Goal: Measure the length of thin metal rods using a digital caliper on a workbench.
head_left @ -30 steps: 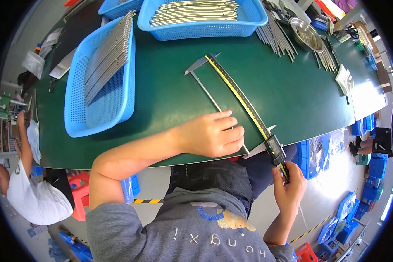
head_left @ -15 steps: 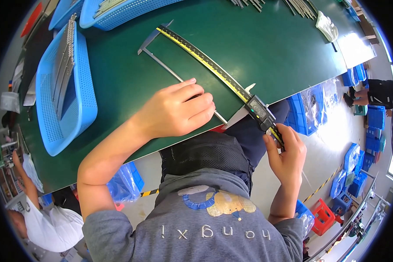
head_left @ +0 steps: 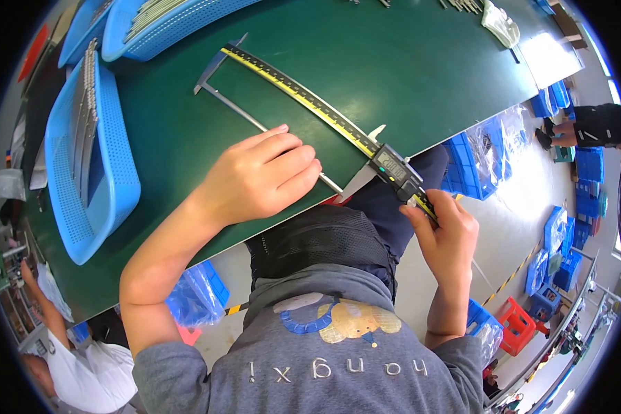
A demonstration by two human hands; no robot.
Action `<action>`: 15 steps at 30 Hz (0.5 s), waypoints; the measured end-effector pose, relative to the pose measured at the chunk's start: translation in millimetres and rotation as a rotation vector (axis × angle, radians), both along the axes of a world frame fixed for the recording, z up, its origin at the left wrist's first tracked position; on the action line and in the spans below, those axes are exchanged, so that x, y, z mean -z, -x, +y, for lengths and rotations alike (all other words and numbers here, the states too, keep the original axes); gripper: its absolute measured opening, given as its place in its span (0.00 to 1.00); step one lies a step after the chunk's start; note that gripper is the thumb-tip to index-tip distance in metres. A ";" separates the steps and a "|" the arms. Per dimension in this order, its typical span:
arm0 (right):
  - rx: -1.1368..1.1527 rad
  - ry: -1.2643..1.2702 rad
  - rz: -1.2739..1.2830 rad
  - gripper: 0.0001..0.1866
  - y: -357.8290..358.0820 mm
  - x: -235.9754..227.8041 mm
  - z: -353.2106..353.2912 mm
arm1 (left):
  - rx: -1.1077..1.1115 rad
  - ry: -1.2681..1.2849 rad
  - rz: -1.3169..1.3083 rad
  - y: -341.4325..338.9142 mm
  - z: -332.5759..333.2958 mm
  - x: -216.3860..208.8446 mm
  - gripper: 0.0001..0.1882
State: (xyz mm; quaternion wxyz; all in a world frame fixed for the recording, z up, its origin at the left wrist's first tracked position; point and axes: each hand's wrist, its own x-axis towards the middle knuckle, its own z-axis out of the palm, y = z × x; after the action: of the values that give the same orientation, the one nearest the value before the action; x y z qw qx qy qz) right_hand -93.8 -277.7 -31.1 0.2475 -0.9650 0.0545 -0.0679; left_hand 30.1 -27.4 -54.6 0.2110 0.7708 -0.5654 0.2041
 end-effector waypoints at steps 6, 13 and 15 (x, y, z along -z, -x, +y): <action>-0.034 0.003 -0.020 0.16 -4.6 -1.2 2.7 | 0.002 0.017 0.012 -4.1 1.8 0.4 0.09; -0.028 0.010 -0.008 0.18 -1.2 -1.8 4.4 | -0.037 -0.018 0.034 -1.2 4.7 -2.4 0.11; -0.027 0.007 -0.002 0.18 0.4 -1.0 4.8 | -0.036 -0.017 0.035 0.2 5.3 -1.2 0.11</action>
State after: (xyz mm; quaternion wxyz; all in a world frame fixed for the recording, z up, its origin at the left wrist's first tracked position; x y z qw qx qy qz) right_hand -94.2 -272.9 -30.1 0.2449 -0.9664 0.0410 -0.0658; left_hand 29.9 -22.1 -53.4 0.2106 0.7859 -0.5496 0.1897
